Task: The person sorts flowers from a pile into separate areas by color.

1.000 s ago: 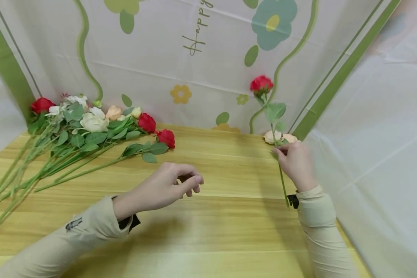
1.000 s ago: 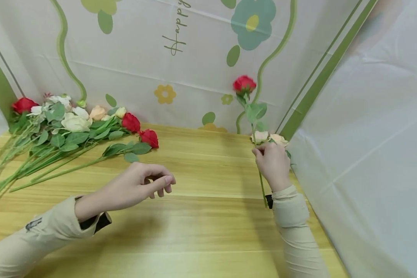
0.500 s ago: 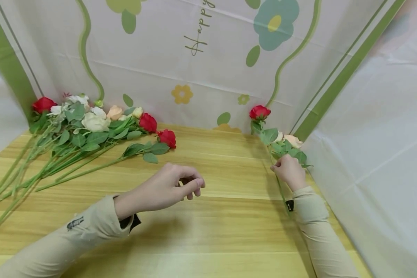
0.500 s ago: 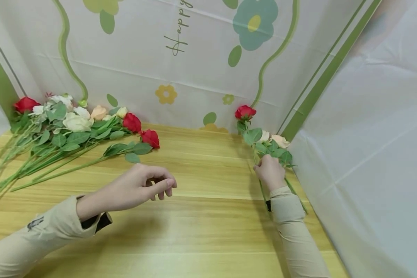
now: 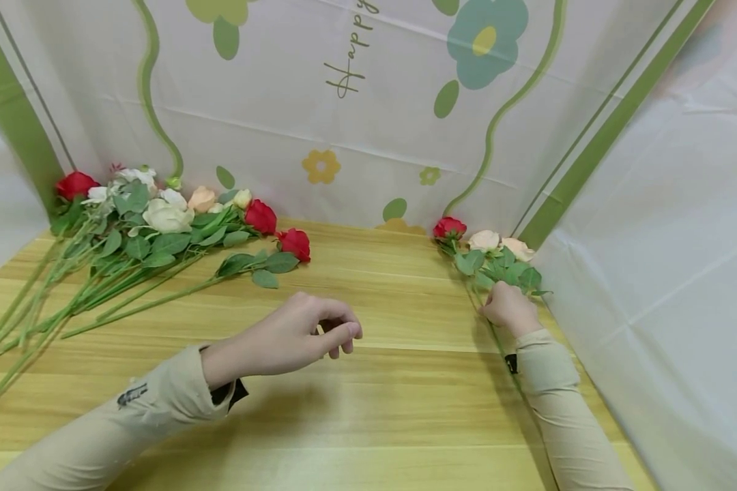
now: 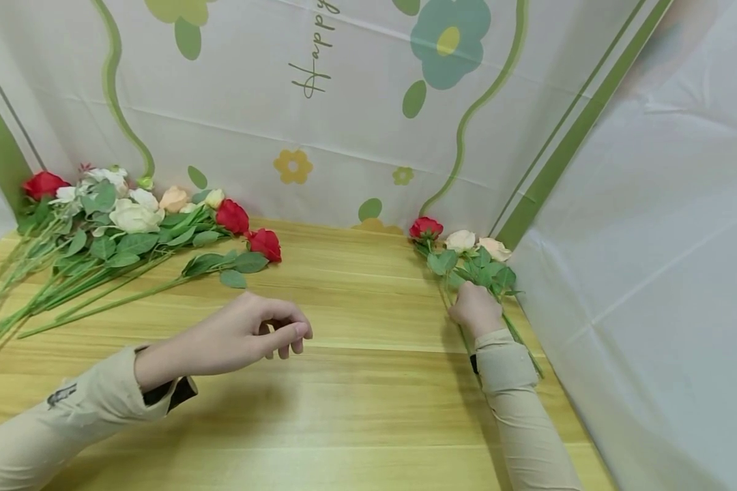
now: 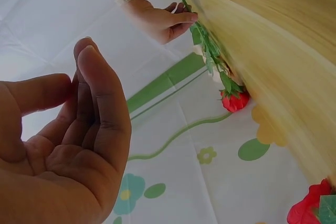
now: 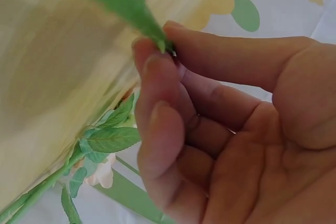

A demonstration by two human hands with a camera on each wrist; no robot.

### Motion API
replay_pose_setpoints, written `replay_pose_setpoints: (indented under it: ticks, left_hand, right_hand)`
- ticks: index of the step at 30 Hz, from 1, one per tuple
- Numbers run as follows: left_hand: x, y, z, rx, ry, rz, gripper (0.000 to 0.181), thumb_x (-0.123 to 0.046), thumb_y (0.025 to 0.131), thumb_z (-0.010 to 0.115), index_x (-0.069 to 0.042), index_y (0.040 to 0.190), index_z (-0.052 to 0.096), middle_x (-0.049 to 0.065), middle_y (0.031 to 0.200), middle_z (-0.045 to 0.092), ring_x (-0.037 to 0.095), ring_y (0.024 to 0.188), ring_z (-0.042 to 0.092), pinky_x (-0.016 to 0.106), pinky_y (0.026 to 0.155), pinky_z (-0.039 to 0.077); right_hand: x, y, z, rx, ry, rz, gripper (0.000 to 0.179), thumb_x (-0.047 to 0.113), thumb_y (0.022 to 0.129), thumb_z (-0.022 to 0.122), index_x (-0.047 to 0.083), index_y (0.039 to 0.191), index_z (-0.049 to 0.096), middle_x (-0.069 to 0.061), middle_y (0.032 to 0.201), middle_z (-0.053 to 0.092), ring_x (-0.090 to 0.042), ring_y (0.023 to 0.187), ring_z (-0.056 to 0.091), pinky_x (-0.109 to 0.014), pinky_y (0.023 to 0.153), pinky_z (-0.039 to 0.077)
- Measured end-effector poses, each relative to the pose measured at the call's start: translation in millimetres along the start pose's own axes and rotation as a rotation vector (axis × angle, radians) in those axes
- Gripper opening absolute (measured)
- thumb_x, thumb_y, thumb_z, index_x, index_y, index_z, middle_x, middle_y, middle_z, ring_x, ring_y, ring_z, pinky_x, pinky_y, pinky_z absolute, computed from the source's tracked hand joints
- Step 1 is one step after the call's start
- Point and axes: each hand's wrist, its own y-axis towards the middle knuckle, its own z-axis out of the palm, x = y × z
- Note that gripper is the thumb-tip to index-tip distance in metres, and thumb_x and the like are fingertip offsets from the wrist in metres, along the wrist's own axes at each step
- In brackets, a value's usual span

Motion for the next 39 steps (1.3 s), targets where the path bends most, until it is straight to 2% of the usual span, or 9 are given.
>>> replay_pose_setpoints:
  ticks: [7, 16, 19, 22, 25, 29, 31, 36, 39]
  left_hand:
    - [0.4, 0.3, 0.8, 0.016, 0.006, 0.006, 0.016, -0.018, 0.102, 0.056, -0.021, 0.095, 0.07, -0.013, 0.079, 0.066, 0.008, 0.07, 0.064, 0.032, 0.059, 0.053]
    - [1.4, -1.5, 1.5, 0.053, 0.041, 0.026, 0.014, -0.017, 0.102, 0.057, -0.019, 0.094, 0.068, -0.013, 0.077, 0.064, 0.007, 0.068, 0.063, 0.029, 0.06, 0.053]
    - [3.7, -1.3, 1.1, 0.051, 0.125, 0.066, 0.014, -0.016, 0.101, 0.058, -0.019, 0.091, 0.067, -0.013, 0.073, 0.061, 0.004, 0.063, 0.057, 0.027, 0.058, 0.05]
    - [7.4, -2.0, 0.0, 0.037, 0.269, 0.112, 0.017, -0.015, 0.101, 0.059, -0.02, 0.085, 0.064, -0.013, 0.067, 0.053, 0.002, 0.057, 0.047, 0.025, 0.054, 0.045]
    - [14.0, -3.8, -2.1, 0.024, 0.407, 0.128, 0.02, -0.013, 0.1, 0.059, -0.019, 0.081, 0.061, -0.012, 0.063, 0.045, 0.002, 0.055, 0.04, 0.024, 0.052, 0.041]
    - [30.8, -5.3, -8.1, -0.007, 0.549, 0.098, 0.02, -0.011, 0.098, 0.06, -0.016, 0.079, 0.061, -0.011, 0.063, 0.044, 0.004, 0.055, 0.04, 0.024, 0.051, 0.04]
    - [41.6, -6.5, -14.1, -0.03, 0.608, 0.065, 0.019, -0.011, 0.097, 0.061, -0.015, 0.079, 0.062, -0.011, 0.064, 0.046, 0.005, 0.056, 0.043, 0.025, 0.051, 0.041]
    - [66.4, -16.4, -41.3, -0.071, 0.727, -0.073, 0.021, -0.011, 0.096, 0.061, -0.018, 0.077, 0.059, -0.008, 0.066, 0.048, 0.01, 0.059, 0.046, 0.031, 0.05, 0.041]
    - [79.2, -27.7, -62.8, -0.085, 0.775, -0.185, 0.021, -0.012, 0.096, 0.058, -0.017, 0.076, 0.056, -0.005, 0.068, 0.05, 0.014, 0.06, 0.048, 0.034, 0.05, 0.04]
  right_hand:
    - [-4, 1.4, 1, -0.002, -0.006, 0.006, 0.044, 0.018, 0.083, 0.068, 0.018, 0.048, 0.041, 0.005, 0.046, 0.035, -0.014, 0.044, 0.04, -0.029, 0.041, 0.033]
    - [10, -5.6, -2, -0.093, 0.024, -0.048, 0.048, 0.027, 0.093, 0.059, 0.019, 0.052, 0.036, 0.006, 0.048, 0.026, -0.01, 0.044, 0.024, -0.026, 0.041, 0.023]
    - [17, -10.9, -3, -0.136, 0.037, -0.072, 0.051, 0.031, 0.095, 0.059, 0.019, 0.051, 0.035, 0.006, 0.048, 0.025, -0.01, 0.045, 0.024, -0.026, 0.041, 0.023]
    - [26, -16.4, -5, -0.175, 0.049, -0.104, 0.051, 0.03, 0.095, 0.058, 0.018, 0.052, 0.034, 0.005, 0.049, 0.024, -0.011, 0.046, 0.023, -0.026, 0.042, 0.021]
    - [34, -21.5, -6, -0.204, 0.07, -0.157, 0.051, 0.028, 0.096, 0.058, 0.018, 0.053, 0.033, 0.006, 0.049, 0.022, -0.011, 0.046, 0.021, -0.026, 0.043, 0.02]
    - [43, -26.5, -9, -0.236, 0.093, -0.218, 0.05, 0.026, 0.097, 0.059, 0.018, 0.054, 0.035, 0.005, 0.049, 0.023, -0.011, 0.045, 0.022, -0.027, 0.043, 0.021]
    - [48, -29.6, -11, -0.251, 0.1, -0.237, 0.047, 0.026, 0.098, 0.059, 0.016, 0.056, 0.042, 0.005, 0.049, 0.029, -0.012, 0.045, 0.026, -0.028, 0.043, 0.023]
    - [59, -40.6, -16, -0.285, 0.132, -0.302, 0.04, 0.027, 0.099, 0.059, 0.012, 0.062, 0.056, 0.002, 0.05, 0.037, -0.013, 0.045, 0.032, -0.03, 0.044, 0.029]
    - [64, -46.5, -18, -0.304, 0.148, -0.338, 0.038, 0.026, 0.099, 0.059, 0.012, 0.064, 0.058, 0.002, 0.05, 0.038, -0.013, 0.045, 0.032, -0.03, 0.044, 0.029]
